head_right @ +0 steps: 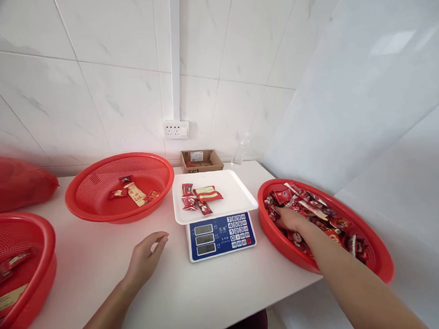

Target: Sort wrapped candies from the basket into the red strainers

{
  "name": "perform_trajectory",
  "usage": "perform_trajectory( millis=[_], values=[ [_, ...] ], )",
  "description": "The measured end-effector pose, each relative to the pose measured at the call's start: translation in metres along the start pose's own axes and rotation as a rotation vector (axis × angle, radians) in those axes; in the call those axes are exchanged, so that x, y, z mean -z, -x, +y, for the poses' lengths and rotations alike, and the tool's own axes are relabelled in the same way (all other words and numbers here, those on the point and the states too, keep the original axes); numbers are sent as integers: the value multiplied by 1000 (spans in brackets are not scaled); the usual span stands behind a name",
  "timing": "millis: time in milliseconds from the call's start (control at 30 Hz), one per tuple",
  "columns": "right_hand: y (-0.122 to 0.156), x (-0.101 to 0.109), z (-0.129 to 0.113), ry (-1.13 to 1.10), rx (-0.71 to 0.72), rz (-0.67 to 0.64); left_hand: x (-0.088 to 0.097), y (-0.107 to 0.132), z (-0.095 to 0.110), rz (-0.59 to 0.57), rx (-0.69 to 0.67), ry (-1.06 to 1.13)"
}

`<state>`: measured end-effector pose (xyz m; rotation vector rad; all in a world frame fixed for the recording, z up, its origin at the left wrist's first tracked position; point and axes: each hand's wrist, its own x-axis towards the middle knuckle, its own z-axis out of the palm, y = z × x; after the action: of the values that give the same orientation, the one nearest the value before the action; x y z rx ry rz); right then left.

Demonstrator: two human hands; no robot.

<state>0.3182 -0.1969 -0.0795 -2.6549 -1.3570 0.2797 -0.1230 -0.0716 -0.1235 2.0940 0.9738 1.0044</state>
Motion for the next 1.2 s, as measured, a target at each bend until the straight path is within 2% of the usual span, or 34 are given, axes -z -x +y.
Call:
perform_trajectory(
  millis=[100, 300, 367, 467, 600, 733, 800, 900, 1033, 1200],
  values=[
    [-3, 14, 3, 20, -27, 7, 0, -1, -1, 0, 15, 1],
    [4, 43, 0, 19, -89, 179, 0, 0, 0, -16, 18, 4],
    [7, 53, -14, -23, -104, 263, 1, 1, 2, -25, 14, 5],
    [12, 65, -50, -186, -101, 340, 1, 1, 3, -28, 9, 1],
    [16, 64, -113, -380, 52, 229, 2, 1, 4, -24, 20, -4],
    [13, 50, -174, -329, 261, 45, 2, 1, 3, -22, 10, -2],
    [10, 45, -201, -340, 365, -4, 3, 0, 2, -20, 1, -3],
    [7, 41, -231, -367, 431, -73, 3, -1, 2, -13, -4, -4],
    [0, 40, -246, -319, 379, -143, 4, -1, 4, -3, -3, -5],
    [-3, 40, -231, -280, 412, -58, 4, -1, 7, -8, -4, 2]
  ],
)
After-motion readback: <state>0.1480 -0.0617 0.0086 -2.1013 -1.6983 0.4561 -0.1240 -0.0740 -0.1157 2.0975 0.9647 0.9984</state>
